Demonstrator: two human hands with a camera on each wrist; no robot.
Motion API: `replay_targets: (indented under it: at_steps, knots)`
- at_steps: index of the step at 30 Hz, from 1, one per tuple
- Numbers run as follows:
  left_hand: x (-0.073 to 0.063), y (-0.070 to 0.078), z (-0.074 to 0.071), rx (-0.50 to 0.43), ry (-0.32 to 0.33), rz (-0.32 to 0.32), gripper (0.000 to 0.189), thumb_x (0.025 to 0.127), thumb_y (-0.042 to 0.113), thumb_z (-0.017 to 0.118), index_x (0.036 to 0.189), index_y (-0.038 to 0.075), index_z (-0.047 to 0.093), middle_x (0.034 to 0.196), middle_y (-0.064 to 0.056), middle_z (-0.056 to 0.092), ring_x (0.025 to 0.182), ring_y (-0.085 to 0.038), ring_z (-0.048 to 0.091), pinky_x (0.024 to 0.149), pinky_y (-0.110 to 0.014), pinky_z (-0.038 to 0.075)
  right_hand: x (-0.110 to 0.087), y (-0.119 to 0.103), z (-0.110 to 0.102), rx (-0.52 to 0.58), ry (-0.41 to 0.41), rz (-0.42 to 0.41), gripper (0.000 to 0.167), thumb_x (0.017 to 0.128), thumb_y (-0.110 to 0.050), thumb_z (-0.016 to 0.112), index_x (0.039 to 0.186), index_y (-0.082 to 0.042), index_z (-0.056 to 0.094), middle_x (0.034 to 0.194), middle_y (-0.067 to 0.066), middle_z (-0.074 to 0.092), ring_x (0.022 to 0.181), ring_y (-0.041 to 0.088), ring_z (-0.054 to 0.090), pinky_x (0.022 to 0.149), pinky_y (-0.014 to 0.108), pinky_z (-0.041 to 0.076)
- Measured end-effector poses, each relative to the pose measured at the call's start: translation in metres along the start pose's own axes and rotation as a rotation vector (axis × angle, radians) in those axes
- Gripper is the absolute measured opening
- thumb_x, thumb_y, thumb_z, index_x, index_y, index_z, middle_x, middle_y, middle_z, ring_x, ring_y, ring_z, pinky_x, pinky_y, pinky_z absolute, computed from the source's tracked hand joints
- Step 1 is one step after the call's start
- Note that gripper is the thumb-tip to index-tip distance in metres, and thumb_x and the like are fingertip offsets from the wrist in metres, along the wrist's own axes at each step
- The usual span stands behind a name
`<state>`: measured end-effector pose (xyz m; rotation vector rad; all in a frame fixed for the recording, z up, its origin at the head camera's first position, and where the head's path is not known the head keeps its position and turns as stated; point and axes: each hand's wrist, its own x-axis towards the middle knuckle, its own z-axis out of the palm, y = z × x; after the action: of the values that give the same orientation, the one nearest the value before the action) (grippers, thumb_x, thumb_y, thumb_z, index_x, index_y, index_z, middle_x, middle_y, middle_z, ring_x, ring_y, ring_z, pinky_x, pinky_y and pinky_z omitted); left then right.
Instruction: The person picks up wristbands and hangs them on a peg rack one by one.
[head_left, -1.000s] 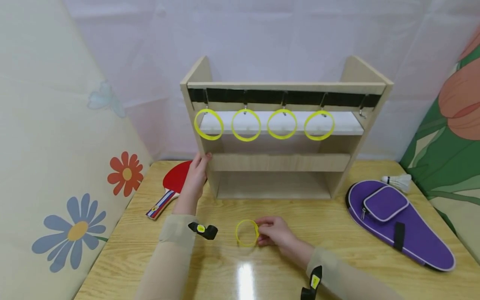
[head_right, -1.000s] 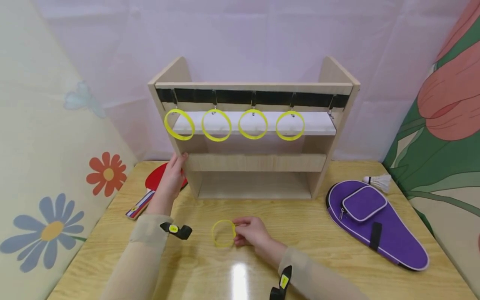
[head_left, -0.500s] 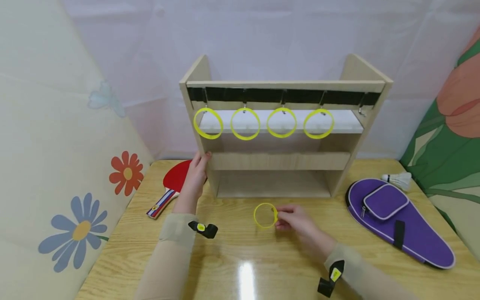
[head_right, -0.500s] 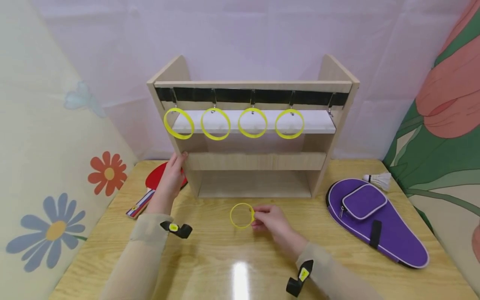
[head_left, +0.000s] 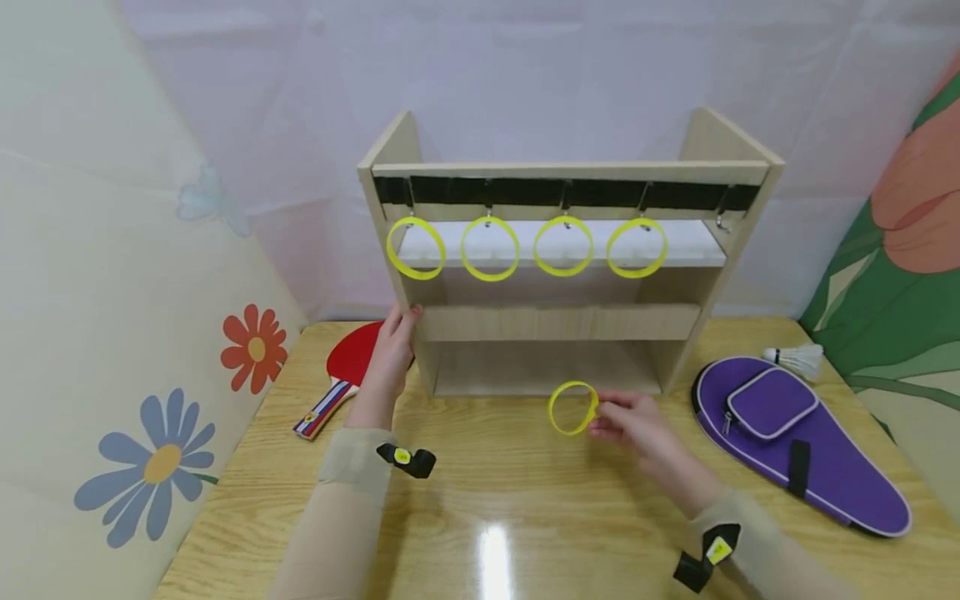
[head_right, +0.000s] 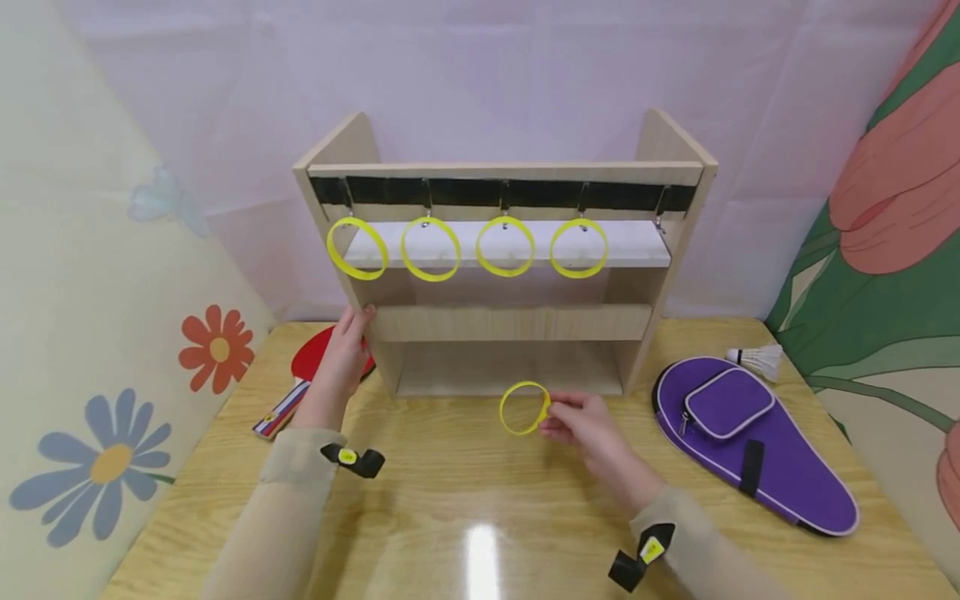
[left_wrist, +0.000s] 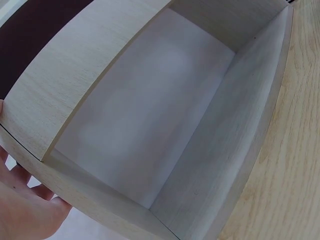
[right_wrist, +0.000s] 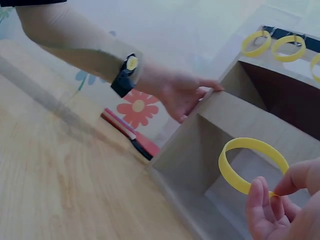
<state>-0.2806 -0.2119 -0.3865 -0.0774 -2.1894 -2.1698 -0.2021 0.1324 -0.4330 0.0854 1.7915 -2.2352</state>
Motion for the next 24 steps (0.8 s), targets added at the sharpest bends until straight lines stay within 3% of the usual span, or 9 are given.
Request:
replay_targets:
  at_steps: [6,13,18,24]
  knots:
    - [0.001,0.0,0.0,-0.006,-0.003,-0.002,0.053,0.105,0.033,0.038,0.156,0.024,0.028,0.146,-0.014,0.038,0.129,-0.029,0.04,0.114,-0.052,0.031,-0.011,-0.029,-0.013,0.006,0.033,-0.071,0.018,0.093,0.005,0.048,0.105,-0.001,0.061,0.075,-0.004,0.066,0.067,0.006,0.065,0.067,0.02,0.056]
    - [0.001,-0.001,-0.001,-0.004,-0.001,-0.007,0.054,0.105,0.033,0.038,0.156,0.023,0.027,0.148,-0.014,0.037,0.132,-0.03,0.038,0.116,-0.053,0.028,-0.021,-0.062,-0.025,0.021,0.014,-0.129,0.022,0.097,0.001,0.051,0.094,-0.015,0.065,0.077,-0.005,0.068,0.071,0.006,0.066,0.07,0.02,0.055]
    - [0.0,-0.002,-0.001,0.002,-0.007,-0.014,0.054,0.105,0.035,0.038,0.156,0.026,0.027,0.149,-0.013,0.036,0.134,-0.03,0.037,0.117,-0.052,0.027,-0.028,-0.078,-0.033,0.065,0.022,-0.156,0.029,0.098,0.001,0.049,0.089,-0.019,0.069,0.077,-0.004,0.068,0.071,0.007,0.065,0.07,0.02,0.055]
    - [0.001,-0.002,0.0,0.006,-0.007,-0.012,0.054,0.105,0.034,0.038,0.156,0.024,0.027,0.148,-0.014,0.036,0.133,-0.03,0.037,0.117,-0.052,0.027,-0.035,-0.092,-0.04,0.134,0.038,-0.19,0.026,0.099,0.0,0.051,0.093,-0.016,0.07,0.084,-0.003,0.07,0.077,0.008,0.067,0.072,0.021,0.055]
